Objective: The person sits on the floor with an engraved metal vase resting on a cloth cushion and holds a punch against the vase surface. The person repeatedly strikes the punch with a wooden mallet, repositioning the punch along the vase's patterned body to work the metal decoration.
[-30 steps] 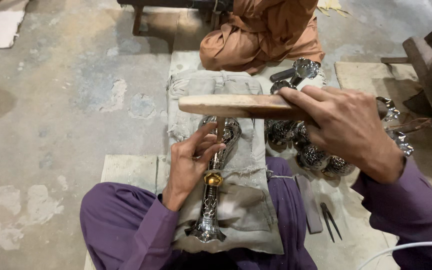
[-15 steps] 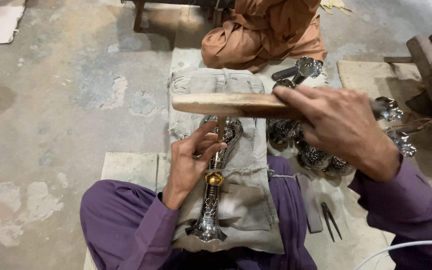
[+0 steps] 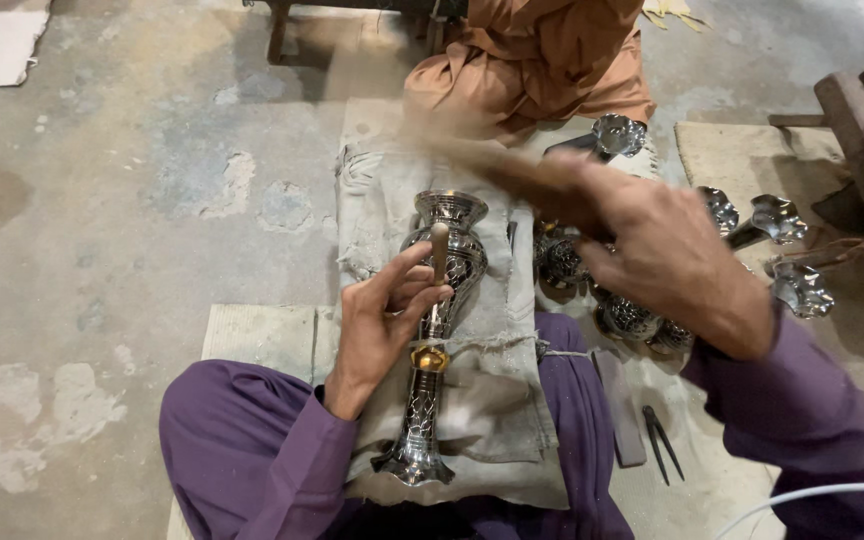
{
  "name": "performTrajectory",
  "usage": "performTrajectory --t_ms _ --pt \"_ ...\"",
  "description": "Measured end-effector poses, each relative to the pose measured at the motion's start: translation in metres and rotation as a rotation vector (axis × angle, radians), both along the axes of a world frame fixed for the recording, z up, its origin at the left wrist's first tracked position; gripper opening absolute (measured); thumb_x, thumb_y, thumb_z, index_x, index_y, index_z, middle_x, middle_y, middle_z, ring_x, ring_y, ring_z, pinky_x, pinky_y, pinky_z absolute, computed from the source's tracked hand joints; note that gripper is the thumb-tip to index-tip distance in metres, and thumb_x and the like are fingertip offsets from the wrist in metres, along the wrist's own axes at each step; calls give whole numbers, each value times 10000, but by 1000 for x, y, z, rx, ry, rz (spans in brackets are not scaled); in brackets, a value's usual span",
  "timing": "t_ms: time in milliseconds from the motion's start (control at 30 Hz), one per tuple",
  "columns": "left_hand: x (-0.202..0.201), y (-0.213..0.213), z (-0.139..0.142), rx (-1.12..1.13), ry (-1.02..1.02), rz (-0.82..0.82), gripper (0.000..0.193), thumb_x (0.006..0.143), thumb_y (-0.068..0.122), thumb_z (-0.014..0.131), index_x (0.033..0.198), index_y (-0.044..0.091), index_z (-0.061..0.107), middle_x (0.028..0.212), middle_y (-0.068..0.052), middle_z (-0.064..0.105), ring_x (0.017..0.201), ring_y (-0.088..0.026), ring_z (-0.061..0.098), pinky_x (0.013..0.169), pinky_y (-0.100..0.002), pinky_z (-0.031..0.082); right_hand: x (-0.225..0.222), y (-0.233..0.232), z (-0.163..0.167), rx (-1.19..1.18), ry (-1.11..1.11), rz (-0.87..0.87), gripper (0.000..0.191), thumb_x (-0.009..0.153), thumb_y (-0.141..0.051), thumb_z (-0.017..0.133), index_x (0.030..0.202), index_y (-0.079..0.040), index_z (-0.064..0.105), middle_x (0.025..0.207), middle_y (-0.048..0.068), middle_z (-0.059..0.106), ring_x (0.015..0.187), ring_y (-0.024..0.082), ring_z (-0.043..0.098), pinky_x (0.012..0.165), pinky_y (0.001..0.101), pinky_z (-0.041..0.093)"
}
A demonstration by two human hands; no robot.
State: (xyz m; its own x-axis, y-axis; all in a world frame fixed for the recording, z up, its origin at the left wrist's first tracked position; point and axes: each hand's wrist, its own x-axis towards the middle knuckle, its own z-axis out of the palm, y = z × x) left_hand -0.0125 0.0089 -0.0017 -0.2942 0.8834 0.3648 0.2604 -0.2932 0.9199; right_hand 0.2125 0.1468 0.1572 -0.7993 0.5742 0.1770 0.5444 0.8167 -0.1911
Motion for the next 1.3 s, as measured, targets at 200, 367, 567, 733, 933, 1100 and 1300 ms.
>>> performTrajectory --t_ms 200,367,567,733,933,1100,1300 --pt "2 1 0 3 -28 15 499 905 31 763 1379 59 609 1036 -130 798 961 -173 802 824 -288 680 -7 -1 -2 62 167 -30 508 964 -56 591 1466 -91 521 1034 107 709 755 179 681 596 260 560" --pt "1 0 2 -26 -39 9 500 901 32 770 1374 60 612 1020 -114 812 908 -170 800 761 -285 667 -1 4 -6 329 -182 34 417 937 -85 610 1345 -173 607 955 32 753 664 161 668 487 297 511" --pt "1 1 3 1 17 19 483 912 31 762 1372 60 616 1035 -111 802 945 -163 804 778 -282 670 2 7 -3 160 -136 13 477 921 -37 594 1384 -154 583 971 31 739 690 154 679 497 290 520" --pt "1 0 2 14 -4 14 499 909 33 754 1382 67 601 1041 -110 801 961 -169 802 784 -282 676 -1 5 -3 203 10 -9 483 918 -64 612 1394 -144 586 989 44 735 714 179 678 566 310 547" --pt "2 3 0 -9 -6 22 509 899 30 754 1383 81 605 1027 -110 808 938 -173 807 784 -285 686 -1 7 -8 287 -235 -69 573 859 -34 617 1409 -191 594 972 26 758 691 183 688 525 342 537" --pt "2 2 -3 8 38 62 518 883 59 784 1373 90 620 996 -111 803 908 -170 812 725 -297 670 2 11 -2 1 8 -96 611 867 -33 586 1469 -113 526 1028 98 698 649 176 668 508 254 536" --pt "2 1 -4 -26 -21 43 520 891 67 794 1377 103 613 992 -84 810 882 -133 804 703 -262 666 -1 8 -1 297 -132 -61 415 987 -76 585 1389 -177 583 967 29 753 654 166 642 485 292 463"
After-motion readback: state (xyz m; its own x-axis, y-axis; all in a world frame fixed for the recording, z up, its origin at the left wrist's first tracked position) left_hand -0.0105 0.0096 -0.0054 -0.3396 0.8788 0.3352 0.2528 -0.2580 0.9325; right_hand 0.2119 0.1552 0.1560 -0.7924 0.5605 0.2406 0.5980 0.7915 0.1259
